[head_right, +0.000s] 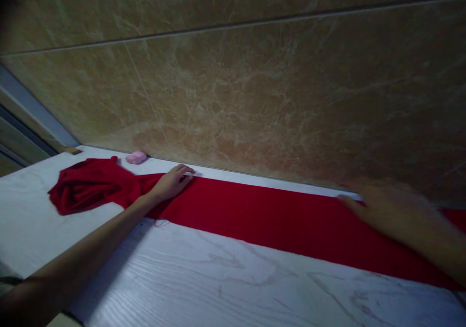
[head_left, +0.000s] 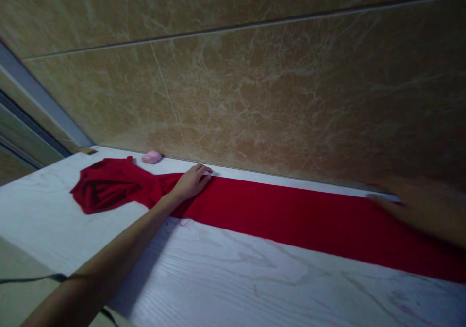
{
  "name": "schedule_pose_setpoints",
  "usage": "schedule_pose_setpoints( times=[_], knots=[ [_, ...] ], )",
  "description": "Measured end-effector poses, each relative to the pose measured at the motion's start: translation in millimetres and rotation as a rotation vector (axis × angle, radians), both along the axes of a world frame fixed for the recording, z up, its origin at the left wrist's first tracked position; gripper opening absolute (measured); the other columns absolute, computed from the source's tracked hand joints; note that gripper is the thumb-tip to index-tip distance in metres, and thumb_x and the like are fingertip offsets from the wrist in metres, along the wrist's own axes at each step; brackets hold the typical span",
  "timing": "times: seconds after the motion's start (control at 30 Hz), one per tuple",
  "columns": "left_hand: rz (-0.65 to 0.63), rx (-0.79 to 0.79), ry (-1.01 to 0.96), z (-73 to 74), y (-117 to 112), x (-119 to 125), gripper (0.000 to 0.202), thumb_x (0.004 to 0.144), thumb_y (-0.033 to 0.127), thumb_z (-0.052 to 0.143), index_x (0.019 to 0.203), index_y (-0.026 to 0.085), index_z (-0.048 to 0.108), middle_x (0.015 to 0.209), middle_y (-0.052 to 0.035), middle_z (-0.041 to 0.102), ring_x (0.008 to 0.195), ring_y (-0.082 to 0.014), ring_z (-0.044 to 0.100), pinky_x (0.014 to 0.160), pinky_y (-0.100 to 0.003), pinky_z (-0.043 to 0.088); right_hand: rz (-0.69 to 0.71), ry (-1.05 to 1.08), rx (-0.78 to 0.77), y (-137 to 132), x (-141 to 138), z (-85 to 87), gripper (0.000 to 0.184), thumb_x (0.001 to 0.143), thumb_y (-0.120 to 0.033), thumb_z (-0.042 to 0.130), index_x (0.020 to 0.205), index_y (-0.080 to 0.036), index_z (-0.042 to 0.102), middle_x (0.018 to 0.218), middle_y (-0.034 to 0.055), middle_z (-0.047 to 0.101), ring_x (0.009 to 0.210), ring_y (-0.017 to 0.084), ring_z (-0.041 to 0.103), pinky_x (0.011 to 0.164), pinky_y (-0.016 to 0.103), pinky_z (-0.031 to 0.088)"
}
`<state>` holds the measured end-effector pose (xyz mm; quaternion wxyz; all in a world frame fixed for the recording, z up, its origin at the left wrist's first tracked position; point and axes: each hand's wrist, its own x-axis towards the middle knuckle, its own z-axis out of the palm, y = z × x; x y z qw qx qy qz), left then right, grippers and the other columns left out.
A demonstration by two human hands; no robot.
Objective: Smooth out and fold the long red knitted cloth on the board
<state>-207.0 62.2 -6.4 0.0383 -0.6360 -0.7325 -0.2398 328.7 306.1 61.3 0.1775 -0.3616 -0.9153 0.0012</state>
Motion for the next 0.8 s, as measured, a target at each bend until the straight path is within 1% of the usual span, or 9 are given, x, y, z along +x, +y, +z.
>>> schedule_pose_setpoints(
  times=[0.07,0.1,0.2,0.27,0.33,0.43,0.5,0.57,0.8],
  knots=[
    [-0.013,-0.014,-0.001,8.6,-10.2,-6.6,0.039,0.104,0.042,0.046,0.125,0.02,0.072,0.129,-0.0141,0.073,0.119,-0.0283,0.069,0.108,-0.046,0.056,0.062,-0.022,-0.037,-46.1,-55.4,-26.1,0.083,0.099,-0.087,0.029,0.132,-0.031,0.079,0.139,0.0127,0.075,0.128,0.047,0.069,0.117,0.067,0.052],
    [0.003,-0.028,0.015,13.1,-18.1,-12.4,0.042,0.106,0.044,0.045,0.129,0.021,0.071,0.134,-0.014,0.073,0.124,-0.0293,0.068,0.112,-0.048,0.054,0.128,-0.037,-0.073,-66.8,-81.1,-40.1,0.079,0.102,-0.081,0.03,0.147,-0.031,0.071,0.153,0.0094,0.067,0.14,0.044,0.062,0.121,0.066,0.049],
    [0.201,-0.115,0.113,21.9,-53.9,-40.9,0.047,0.109,0.047,0.044,0.143,0.027,0.068,0.155,-0.0122,0.065,0.147,-0.0348,0.056,0.124,-0.061,0.041,0.19,-0.063,-0.081,-102.4,-131.6,-77.9,0.075,0.105,-0.074,0.032,0.165,-0.034,0.053,0.171,0.0063,0.049,0.16,0.04,0.037,0.128,0.072,0.034],
    [0.435,-0.217,0.154,20.7,-85.8,-65.8,0.05,0.109,0.05,0.045,0.152,0.032,0.063,0.168,-0.0113,0.053,0.158,-0.0408,0.042,0.126,-0.073,0.033,0.145,-0.1,-0.097,-101.9,-140.1,-95.3,0.077,0.104,-0.075,0.033,0.167,-0.033,0.049,0.173,0.008,0.044,0.163,0.041,0.03,0.128,0.076,0.027],
    [0.625,-0.336,0.137,13.7,-117.9,-90.3,0.053,0.108,0.049,0.047,0.156,0.033,0.061,0.174,-0.0122,0.046,0.162,-0.0462,0.036,0.123,-0.081,0.031,0.125,-0.154,-0.144,-91.2,-135.4,-105.6,0.081,0.103,-0.077,0.034,0.169,-0.032,0.048,0.174,0.0087,0.042,0.164,0.041,0.027,0.13,0.075,0.022],
    [0.62,-0.411,0.103,-1.7,-149.9,-118.7,0.055,0.108,0.042,0.043,0.16,0.032,0.058,0.175,-0.0132,0.044,0.163,-0.0461,0.035,0.119,-0.082,0.037,0.113,-0.199,-0.194,-79.5,-119.7,-110.8,0.085,0.101,-0.08,0.034,0.169,-0.031,0.047,0.177,0.0075,0.037,0.165,0.04,0.023,0.132,0.072,0.019],
    [0.545,-0.376,0.101,-8.7,-154.1,-129.5,0.059,0.109,0.042,0.035,0.164,0.03,0.055,0.176,-0.0145,0.042,0.163,-0.0467,0.033,0.116,-0.085,0.038,0.098,-0.199,-0.195,-80.4,-109.8,-111.4,0.085,0.101,-0.08,0.033,0.17,-0.032,0.045,0.178,0.0058,0.033,0.166,0.038,0.022,0.132,0.072,0.018],
    [0.472,-0.359,0.092,-9.2,-146.1,-133.9,0.062,0.11,0.045,0.03,0.165,0.028,0.052,0.176,-0.0149,0.041,0.165,-0.0459,0.03,0.117,-0.085,0.036,0.079,-0.192,-0.189,-84.1,-101.5,-112.1,0.084,0.102,-0.079,0.032,0.171,-0.033,0.043,0.179,0.0045,0.032,0.166,0.036,0.022,0.132,0.071,0.017],
    [0.338,-0.358,0.033,15.7,-95.3,-111.9,0.065,0.11,0.046,0.022,0.159,0.028,0.059,0.173,-0.0115,0.047,0.163,-0.0403,0.036,0.12,-0.078,0.038,-0.024,-0.184,-0.2,-80.5,-76.8,-108.7,0.088,0.1,-0.08,0.033,0.172,-0.029,0.042,0.178,0.0073,0.034,0.166,0.035,0.022,0.132,0.068,0.018]
  ],
)
